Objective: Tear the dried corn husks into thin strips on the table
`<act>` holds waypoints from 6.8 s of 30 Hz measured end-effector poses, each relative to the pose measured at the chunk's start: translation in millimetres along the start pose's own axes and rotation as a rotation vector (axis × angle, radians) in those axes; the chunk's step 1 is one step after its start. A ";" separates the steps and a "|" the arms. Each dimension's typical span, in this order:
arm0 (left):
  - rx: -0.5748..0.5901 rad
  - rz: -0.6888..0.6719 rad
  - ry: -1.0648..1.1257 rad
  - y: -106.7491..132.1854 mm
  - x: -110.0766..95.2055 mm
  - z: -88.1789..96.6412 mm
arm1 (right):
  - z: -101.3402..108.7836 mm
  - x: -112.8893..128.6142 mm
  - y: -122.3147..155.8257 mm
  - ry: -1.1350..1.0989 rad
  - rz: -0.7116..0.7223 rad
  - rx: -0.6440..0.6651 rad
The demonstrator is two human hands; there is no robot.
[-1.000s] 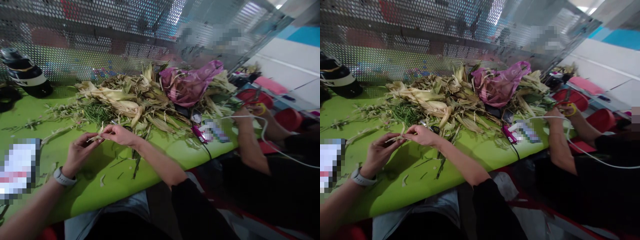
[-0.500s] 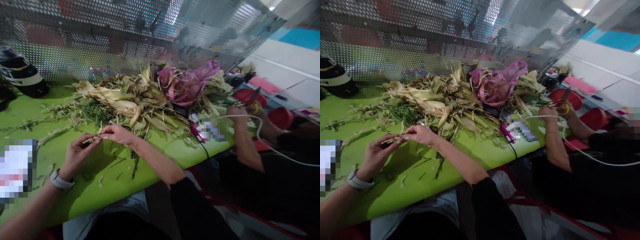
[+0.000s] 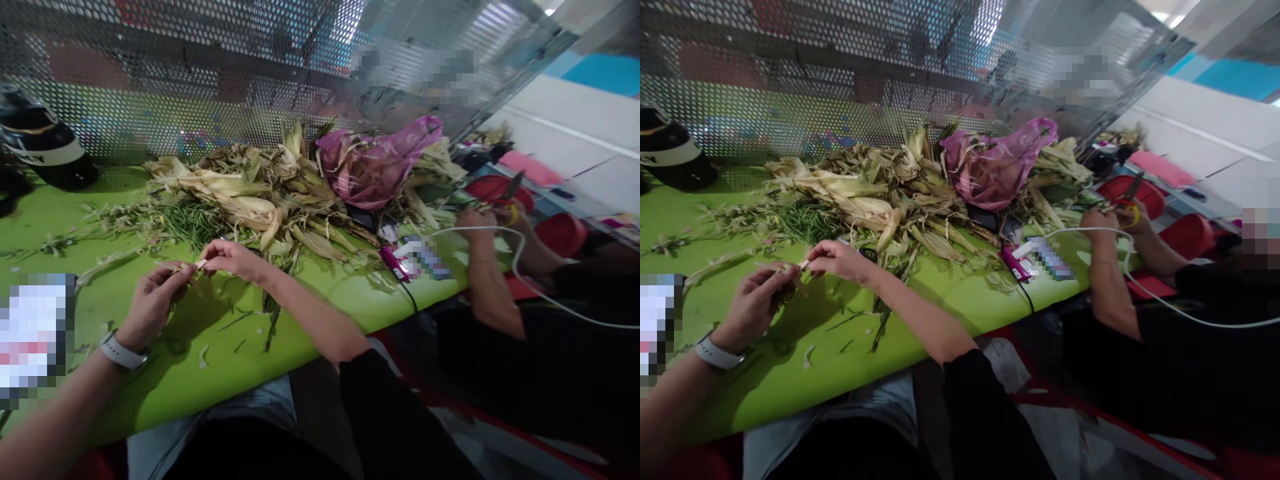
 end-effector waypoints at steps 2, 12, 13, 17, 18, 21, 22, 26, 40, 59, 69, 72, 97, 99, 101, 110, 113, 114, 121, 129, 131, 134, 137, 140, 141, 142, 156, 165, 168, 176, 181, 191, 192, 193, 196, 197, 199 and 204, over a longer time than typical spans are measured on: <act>0.033 0.031 0.016 0.0 0.6 -2.3 | 6.4 6.6 4.4 -0.028 -0.024 0.022; 0.237 0.205 -0.066 4.1 7.8 -10.4 | -6.0 25.8 23.7 0.616 0.250 0.049; 0.259 0.209 -0.085 4.2 7.5 -10.6 | -6.6 27.6 24.9 0.655 0.266 0.042; 0.334 0.171 -0.209 3.8 3.0 -10.1 | -12.5 32.0 30.5 0.932 0.296 0.022; 0.361 0.149 -0.246 3.5 1.0 -10.4 | -13.9 32.7 32.1 0.980 0.304 0.023; 0.496 0.037 -0.359 2.2 -8.2 -14.7 | -16.9 34.2 36.4 1.038 0.325 0.033; 0.552 -0.005 -0.393 2.0 -11.7 -16.7 | -18.2 34.0 37.5 1.041 0.328 0.048; 0.732 -0.088 -0.513 1.2 -20.1 -21.7 | -26.1 30.6 40.5 1.031 0.315 0.129; -0.117 -0.720 -0.849 13.0 -82.6 13.3 | -9.0 15.3 16.7 0.393 0.217 -0.118; 0.055 0.052 0.082 19.9 5.5 -24.1 | -31.4 -12.1 18.3 0.387 0.247 -0.393; -0.009 0.054 0.170 18.7 6.2 -13.2 | -46.5 -13.8 21.0 0.364 0.264 -0.249; 0.002 -0.049 0.028 12.6 -7.2 -7.6 | -41.9 -10.7 23.1 0.424 0.229 -0.213; 0.350 -0.115 -0.190 10.3 -32.0 -22.6 | -27.0 20.9 30.3 1.303 0.738 -0.449; 0.340 -0.097 -0.180 9.8 -32.2 -20.6 | -28.9 21.1 32.9 1.339 0.739 -0.463; 0.343 -0.059 -0.158 10.3 -29.8 -19.5 | -31.0 21.2 36.1 1.382 0.761 -0.484; 0.344 0.099 -0.069 16.2 -21.5 -21.3 | -34.0 21.3 45.0 1.511 0.950 -0.640; 0.335 0.085 -0.079 16.8 -25.7 -22.1 | -33.7 22.9 47.3 1.508 0.983 -0.659; 0.329 0.075 -0.072 16.6 -26.9 -22.2 | -33.9 24.0 48.8 1.505 1.002 -0.669; 0.347 0.052 0.032 14.5 -25.0 -23.5 | -32.1 30.0 53.2 1.440 1.043 -0.668; 0.376 0.037 -0.134 11.4 -25.3 -18.7 | -22.5 36.7 47.7 1.275 0.906 -0.518; 0.421 0.033 -0.237 11.6 -25.7 -19.0 | -22.2 42.6 48.2 1.219 0.874 -0.424; 0.494 0.010 -0.309 11.0 -26.6 -20.6 | -27.2 47.2 48.0 1.162 0.857 -0.241; 0.561 -0.091 -0.333 7.6 -29.8 -22.2 | -28.2 46.8 44.1 1.121 0.830 -0.156; 0.617 -0.193 -0.383 4.4 -31.8 -22.0 | -25.4 45.0 39.9 1.124 0.809 -0.153; 0.627 -0.200 -0.402 3.7 -31.2 -21.2 | -24.7 44.3 38.8 1.137 0.798 -0.151; 0.638 -0.190 -0.419 3.4 -29.8 -20.2 | -24.2 43.3 37.5 1.157 0.780 -0.145; 0.759 0.012 -0.301 12.7 -31.1 -22.2 | -22.7 41.2 35.6 1.109 0.607 0.039; 0.658 0.221 -0.145 14.0 -17.6 -18.4 | -22.8 42.8 36.3 0.995 0.547 0.048; 0.560 0.168 -0.134 7.7 -19.3 -12.2 | -13.9 51.1 39.9 0.880 0.592 -0.025; -0.061 -0.099 0.296 -20.5 -34.0 25.9 | 68.9 44.8 22.1 0.636 0.420 -0.693; -0.136 -0.243 0.311 -21.5 -42.9 33.0 | 64.6 38.5 -11.1 0.896 0.312 -0.667; -0.153 -0.281 0.404 -23.7 -49.4 38.9 | 16.4 45.7 -51.2 0.938 0.335 -0.522; -0.144 -0.273 0.434 -24.1 -50.0 38.8 | 12.5 46.7 -53.0 0.925 0.347 -0.513; -0.136 -0.265 0.461 -24.3 -50.6 38.8 | 9.0 48.0 -54.9 0.919 0.358 -0.508; -0.123 -0.262 0.512 -24.1 -52.9 39.0 | 2.0 52.7 -62.5 0.936 0.353 -0.520; -0.112 -0.272 0.515 -23.9 -54.0 38.8 | -0.2 53.8 -66.1 0.949 0.338 -0.518; -0.076 -0.280 0.509 -23.6 -54.7 37.0 | -5.7 54.9 -74.4 0.969 0.301 -0.483; -0.038 -0.248 0.500 -22.0 -53.7 34.7 | -13.7 59.4 -88.0 1.008 0.300 -0.421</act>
Point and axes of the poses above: each hand's wrist, its own y-axis away from the middle knuckle, its own z-axis out of the back of the hand, x = y × z, the point moved 7 cm from there along -y, towards the middle knuckle, and after that the axes turned 10 degrees about -z, right-handed, at the moved point
